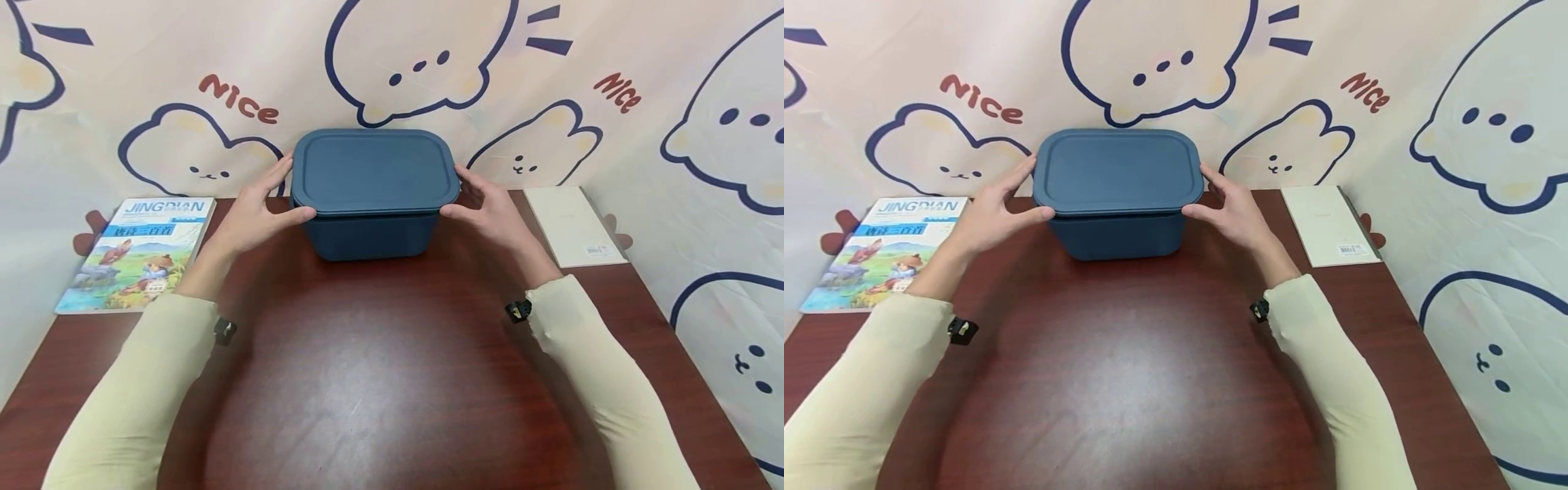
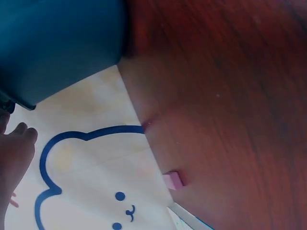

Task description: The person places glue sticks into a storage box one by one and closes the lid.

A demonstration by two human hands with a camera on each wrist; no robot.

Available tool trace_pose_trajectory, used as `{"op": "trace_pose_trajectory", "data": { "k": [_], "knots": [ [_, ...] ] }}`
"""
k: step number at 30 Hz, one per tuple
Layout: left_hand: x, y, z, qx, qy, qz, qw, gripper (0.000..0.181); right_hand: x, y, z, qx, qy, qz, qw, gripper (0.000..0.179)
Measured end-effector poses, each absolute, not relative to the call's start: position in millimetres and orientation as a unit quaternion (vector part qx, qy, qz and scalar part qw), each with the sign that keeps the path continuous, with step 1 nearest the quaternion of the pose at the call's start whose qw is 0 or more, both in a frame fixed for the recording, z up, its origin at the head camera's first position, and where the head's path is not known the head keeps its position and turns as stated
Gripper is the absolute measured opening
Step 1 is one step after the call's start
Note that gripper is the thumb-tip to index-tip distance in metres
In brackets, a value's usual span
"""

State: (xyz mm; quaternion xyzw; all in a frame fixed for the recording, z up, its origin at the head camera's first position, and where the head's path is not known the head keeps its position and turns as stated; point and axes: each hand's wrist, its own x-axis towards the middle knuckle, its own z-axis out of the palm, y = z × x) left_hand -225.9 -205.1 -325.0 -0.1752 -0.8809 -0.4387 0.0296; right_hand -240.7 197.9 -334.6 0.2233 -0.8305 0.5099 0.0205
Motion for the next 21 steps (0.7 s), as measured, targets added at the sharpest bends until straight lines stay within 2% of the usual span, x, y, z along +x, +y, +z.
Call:
{"op": "trace_pose_trajectory", "data": {
  "k": [6,13,21],
  "knots": [
    [-225,-210,-333,-0.156,-0.890,-0.429,0.007,0.091,-244,192,-335,0.215,-0.843,0.493,0.011,0.079],
    [-226,-213,-338,-0.148,-0.888,-0.434,-0.006,0.091,-223,179,-312,0.214,-0.845,0.491,-0.009,0.075],
    [-224,-216,-340,-0.131,-0.893,-0.429,-0.029,0.093,-229,178,-322,0.196,-0.862,0.466,-0.011,0.077]
  ]
}}
